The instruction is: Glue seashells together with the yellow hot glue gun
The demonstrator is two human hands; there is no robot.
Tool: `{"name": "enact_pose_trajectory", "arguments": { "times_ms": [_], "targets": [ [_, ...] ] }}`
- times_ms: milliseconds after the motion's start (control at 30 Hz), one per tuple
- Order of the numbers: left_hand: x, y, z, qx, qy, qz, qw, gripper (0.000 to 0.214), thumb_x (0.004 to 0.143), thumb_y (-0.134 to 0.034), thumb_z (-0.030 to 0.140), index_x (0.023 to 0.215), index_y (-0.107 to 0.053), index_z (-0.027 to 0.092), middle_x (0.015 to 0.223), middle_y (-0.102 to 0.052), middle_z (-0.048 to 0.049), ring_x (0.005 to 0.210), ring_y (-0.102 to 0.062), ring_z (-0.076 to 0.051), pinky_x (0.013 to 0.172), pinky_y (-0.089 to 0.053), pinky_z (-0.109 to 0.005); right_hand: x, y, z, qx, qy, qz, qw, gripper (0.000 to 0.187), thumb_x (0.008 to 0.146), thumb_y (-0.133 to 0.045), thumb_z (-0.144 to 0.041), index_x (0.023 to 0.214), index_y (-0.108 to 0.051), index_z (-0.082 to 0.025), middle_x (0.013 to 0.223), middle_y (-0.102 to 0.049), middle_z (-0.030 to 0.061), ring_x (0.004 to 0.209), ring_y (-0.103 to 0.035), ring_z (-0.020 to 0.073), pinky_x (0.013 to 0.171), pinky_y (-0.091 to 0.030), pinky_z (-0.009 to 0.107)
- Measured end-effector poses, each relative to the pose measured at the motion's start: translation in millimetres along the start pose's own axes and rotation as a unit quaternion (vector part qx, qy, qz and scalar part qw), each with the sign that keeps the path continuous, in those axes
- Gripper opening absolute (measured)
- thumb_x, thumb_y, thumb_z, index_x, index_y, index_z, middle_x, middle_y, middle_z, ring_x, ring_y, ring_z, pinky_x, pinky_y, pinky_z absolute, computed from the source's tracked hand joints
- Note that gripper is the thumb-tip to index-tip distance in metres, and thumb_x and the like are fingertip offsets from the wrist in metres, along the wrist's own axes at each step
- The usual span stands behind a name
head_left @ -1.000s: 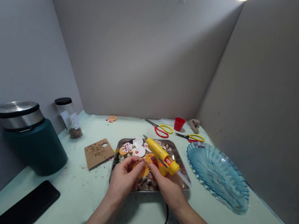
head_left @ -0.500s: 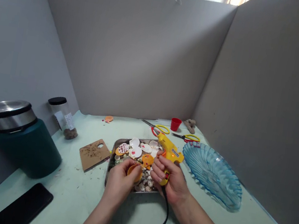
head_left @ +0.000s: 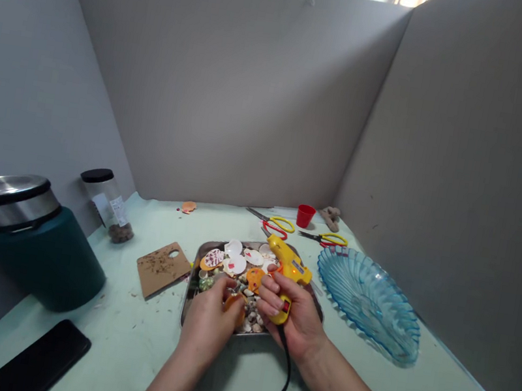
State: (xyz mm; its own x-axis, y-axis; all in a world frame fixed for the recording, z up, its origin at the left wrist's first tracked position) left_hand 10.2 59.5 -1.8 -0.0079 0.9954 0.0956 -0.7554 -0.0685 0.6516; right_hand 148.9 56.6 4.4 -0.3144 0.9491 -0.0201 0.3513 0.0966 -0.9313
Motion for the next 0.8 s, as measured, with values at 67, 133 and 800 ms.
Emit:
{"name": "enact_pose_trajectory", "arguments": {
  "times_ms": [67,133,800],
  "targets": [
    [-1.8,-0.1,3.0,0.030,-0.008,-0.001,1.000,0.021,0.081,-0.059,0.025,0.099,-0.066,0.018,0.082,-0.072,-0.0080,0.070,-0.064,-0.021,0.065,-0.040,-0.028,0.7,2.0,0.1,-0.001,0.001,-0.003,1.000,0.017,0.074,-0.073,-0.013,0.084,-0.059,-0.015,0.060,-0.049,-0.0067,0.040,-0.035,0.0019,0.038,-0.034,0.012],
    [-2.9,0.2,5.5,0.065,-0.022,0.005,0.998,0.022,0.082,-0.057,0.020,0.102,-0.065,0.017,0.091,-0.072,-0.0101,0.079,-0.065,-0.023,0.071,-0.043,-0.030,1.1,3.5,0.4,-0.013,0.004,-0.003,1.000,0.017,0.074,-0.073,-0.013,0.083,-0.059,-0.015,0.060,-0.048,-0.0067,0.041,-0.034,0.0020,0.038,-0.033,0.012],
    [-9.1,13.8,27.7,-0.174,-0.207,0.049,0.961,0.016,0.087,-0.059,0.026,0.091,-0.073,0.019,0.090,-0.071,-0.0056,0.080,-0.064,-0.017,0.070,-0.047,-0.025,-4.2,-0.6,8.5,-0.201,0.013,0.006,0.980,0.020,0.077,-0.073,-0.024,0.090,-0.062,-0.014,0.054,-0.054,-0.0033,0.048,-0.044,0.0083,0.047,-0.039,0.019]
  ]
}}
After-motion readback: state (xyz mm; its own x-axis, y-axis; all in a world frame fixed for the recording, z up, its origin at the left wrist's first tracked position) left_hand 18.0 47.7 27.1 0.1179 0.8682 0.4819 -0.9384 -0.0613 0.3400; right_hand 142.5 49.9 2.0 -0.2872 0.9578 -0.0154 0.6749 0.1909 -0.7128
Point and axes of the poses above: each hand's wrist, its own x-axis towards the middle knuckle, its own y-axis out of the back of the hand, z = x × y, the point moved 5 cm from there along x, towards the middle knuckle
